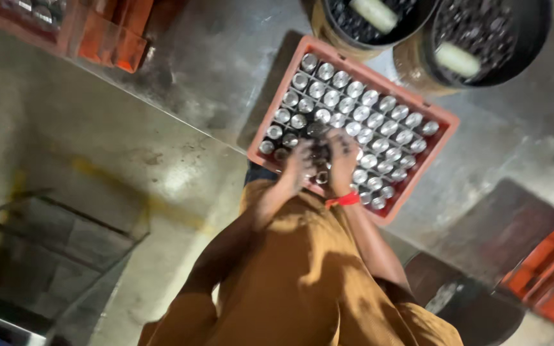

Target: The person picks small metal cup-shaped parts from open buckets and places them one by one into the cells of a red grid tray on the workbench, occasionally repositioning parts already seated in the tray. The tray gradually fills with the metal parts as the person works through the buckets.

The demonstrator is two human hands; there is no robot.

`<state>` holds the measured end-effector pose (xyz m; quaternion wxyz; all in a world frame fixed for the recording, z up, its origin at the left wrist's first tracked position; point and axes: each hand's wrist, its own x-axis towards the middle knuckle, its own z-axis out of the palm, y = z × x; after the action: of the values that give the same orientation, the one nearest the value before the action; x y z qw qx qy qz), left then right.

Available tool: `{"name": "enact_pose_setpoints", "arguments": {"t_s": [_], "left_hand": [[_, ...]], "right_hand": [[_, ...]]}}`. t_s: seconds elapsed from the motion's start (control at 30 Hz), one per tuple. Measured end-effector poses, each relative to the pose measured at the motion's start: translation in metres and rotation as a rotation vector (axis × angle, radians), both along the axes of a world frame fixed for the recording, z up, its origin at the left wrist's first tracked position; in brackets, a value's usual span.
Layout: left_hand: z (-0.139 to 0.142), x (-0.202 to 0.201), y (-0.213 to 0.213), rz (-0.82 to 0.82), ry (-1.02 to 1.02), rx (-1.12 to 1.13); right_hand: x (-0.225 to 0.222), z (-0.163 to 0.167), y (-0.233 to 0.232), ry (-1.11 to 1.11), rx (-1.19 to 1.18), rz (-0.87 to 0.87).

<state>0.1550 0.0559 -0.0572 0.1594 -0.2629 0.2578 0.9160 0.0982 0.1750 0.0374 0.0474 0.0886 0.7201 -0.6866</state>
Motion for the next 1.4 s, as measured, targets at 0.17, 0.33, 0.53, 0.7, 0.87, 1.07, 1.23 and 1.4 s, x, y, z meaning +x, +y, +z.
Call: {"name": "enact_pose_setpoints", "arguments": {"t_s": [0.17,0.33,0.53,0.7,0.87,1.07,1.23,1.4], "left_hand": [[0.001,-0.01,-0.003,-0.033,-0.078,0.448],[-0.011,-0.008,-0.026,-0.003,-0.224,0.386],[-0.017,-0.004,-0.074,-0.043,-0.124,0.263],[0.008,0.01,-0.103,0.065,-0.103,0.115],[0.024,0.013,-0.104,0.081,-0.009,0.091],[0.034,0.01,-0.091,-0.124,-0.001,-0.203],[0.03,0.005,-0.054,-0.382,-0.058,-0.19],[0.012,0.012,-0.052,-0.265,-0.056,-0.001]], "right_hand": [[0.035,0.007,-0.065,0.56,0.541,0.001],[0.035,0.009,-0.081,0.462,0.461,-0.026],[0.017,-0.027,-0.03,-0.061,0.206,-0.02],[0.024,-0.046,-0.011,0.199,0.472,0.308],[0.01,-0.05,-0.036,0.418,0.881,0.523],[-0.002,-0.039,-0.035,-0.041,0.659,0.495],[0.028,-0.035,0.012,-0.169,-0.021,0.495],[0.039,-0.058,0.028,-0.175,0.143,0.191]]}}
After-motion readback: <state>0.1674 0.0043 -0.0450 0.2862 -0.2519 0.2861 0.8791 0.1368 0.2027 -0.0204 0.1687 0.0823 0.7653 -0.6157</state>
